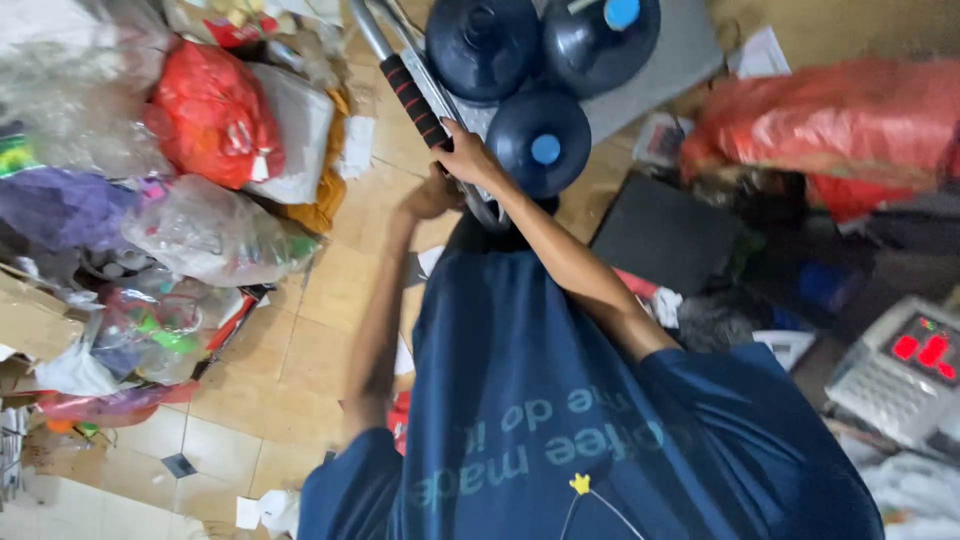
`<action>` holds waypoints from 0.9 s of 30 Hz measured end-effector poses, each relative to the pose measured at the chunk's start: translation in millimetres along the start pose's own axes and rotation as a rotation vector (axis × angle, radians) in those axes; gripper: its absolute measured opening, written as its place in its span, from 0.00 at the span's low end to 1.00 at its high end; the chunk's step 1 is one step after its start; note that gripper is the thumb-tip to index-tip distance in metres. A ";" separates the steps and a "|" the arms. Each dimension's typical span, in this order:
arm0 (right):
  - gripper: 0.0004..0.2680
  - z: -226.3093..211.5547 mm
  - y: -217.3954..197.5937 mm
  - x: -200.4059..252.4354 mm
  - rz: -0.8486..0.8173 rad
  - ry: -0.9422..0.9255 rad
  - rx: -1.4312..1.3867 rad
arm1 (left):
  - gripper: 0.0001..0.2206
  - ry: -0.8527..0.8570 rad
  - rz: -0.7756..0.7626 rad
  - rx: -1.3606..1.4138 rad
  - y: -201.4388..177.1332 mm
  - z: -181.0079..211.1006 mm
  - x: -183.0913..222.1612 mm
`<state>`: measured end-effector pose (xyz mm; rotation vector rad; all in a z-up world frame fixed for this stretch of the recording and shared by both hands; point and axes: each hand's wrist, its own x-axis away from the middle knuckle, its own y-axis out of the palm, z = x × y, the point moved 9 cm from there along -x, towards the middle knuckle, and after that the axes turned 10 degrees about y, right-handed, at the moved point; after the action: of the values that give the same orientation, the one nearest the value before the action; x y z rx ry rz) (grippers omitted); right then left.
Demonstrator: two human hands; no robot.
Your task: The recorder weighs several large blue water gallons on a digital scale and records the weight in a notebook.
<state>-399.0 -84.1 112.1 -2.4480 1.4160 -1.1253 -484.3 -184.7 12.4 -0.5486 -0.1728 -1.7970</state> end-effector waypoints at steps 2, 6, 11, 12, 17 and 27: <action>0.27 56.4 6.7 17.9 0.044 -0.015 0.027 | 0.20 0.156 -0.210 -0.543 -8.0 18.2 -3.7; 0.27 93.4 2.0 89.4 -0.155 0.393 -0.088 | 0.19 0.501 0.058 -0.887 -58.5 217.5 25.3; 0.28 103.4 -35.3 108.1 0.282 0.273 0.146 | 0.23 0.933 -0.181 -1.305 -46.5 229.7 -12.0; 0.29 91.9 -44.8 117.5 0.320 0.254 0.138 | 0.18 0.781 -0.406 -1.285 -45.0 185.0 -37.3; 0.31 74.5 -70.9 139.8 0.346 0.488 0.098 | 0.14 0.582 -0.866 -1.315 -15.1 136.5 -109.2; 0.26 80.6 -30.8 137.7 0.409 0.474 0.167 | 0.15 0.613 -0.754 -1.333 -37.6 153.9 -83.5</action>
<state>-285.1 -195.8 142.3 -1.7305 1.7455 -1.6934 -460.5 -40.6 116.1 -0.8467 1.5148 -2.5706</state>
